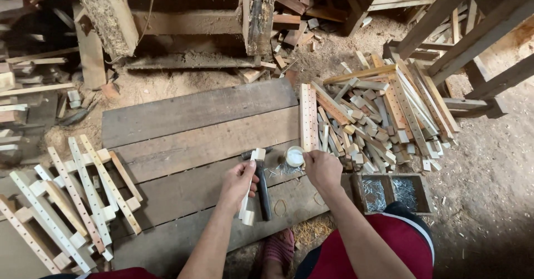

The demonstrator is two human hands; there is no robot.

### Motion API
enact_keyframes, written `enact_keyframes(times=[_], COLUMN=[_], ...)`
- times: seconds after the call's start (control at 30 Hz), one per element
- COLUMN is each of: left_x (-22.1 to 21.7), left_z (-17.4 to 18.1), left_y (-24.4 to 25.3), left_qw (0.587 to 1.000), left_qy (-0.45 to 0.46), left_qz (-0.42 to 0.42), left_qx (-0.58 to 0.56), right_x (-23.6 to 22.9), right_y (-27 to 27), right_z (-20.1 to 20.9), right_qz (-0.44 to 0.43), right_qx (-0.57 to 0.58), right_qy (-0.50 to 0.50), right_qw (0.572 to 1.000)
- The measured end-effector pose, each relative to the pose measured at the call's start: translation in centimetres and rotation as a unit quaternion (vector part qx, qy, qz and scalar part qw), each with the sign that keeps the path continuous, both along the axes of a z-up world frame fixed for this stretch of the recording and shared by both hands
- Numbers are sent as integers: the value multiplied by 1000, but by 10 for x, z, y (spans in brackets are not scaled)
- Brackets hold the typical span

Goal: Assembling small wooden frames by applying glue and hammering nails into wooden slats

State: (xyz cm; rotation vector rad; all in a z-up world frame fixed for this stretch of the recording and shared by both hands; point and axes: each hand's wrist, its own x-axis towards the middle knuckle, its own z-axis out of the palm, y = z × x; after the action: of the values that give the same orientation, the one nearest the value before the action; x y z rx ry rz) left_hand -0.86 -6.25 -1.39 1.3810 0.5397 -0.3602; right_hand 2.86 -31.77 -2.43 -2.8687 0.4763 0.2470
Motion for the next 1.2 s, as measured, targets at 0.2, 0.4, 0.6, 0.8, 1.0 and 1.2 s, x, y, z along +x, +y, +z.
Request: enact_keyframes(times=[0.2,0.4,0.6,0.8,1.0,1.2], left_x=[1,2,1,-1,-6,-5], left_z=[-7,-12,-12,-8,7,2], left_y=[1,1,-8,-17,-9,-11], left_qw=[1000,1000,989,982,984,984], left_qy=[4,14,30,29,30,31], left_qz=[4,6,3,-21,-37,-38], left_qx=[-4,-3,-144,-184,-174,-172], right_x=[-8,-15,-50,-42,-48,-46], right_y=[25,19,40,59,59,55], right_z=[23,2,92,73,76,67], right_qz=[-25,-102,-149,-98,-79,-78], right_qx=[35,139,497,475,451,382], right_qy=[28,27,-116,-150,-134,-102], right_qw=[999,985,847,861,879,915])
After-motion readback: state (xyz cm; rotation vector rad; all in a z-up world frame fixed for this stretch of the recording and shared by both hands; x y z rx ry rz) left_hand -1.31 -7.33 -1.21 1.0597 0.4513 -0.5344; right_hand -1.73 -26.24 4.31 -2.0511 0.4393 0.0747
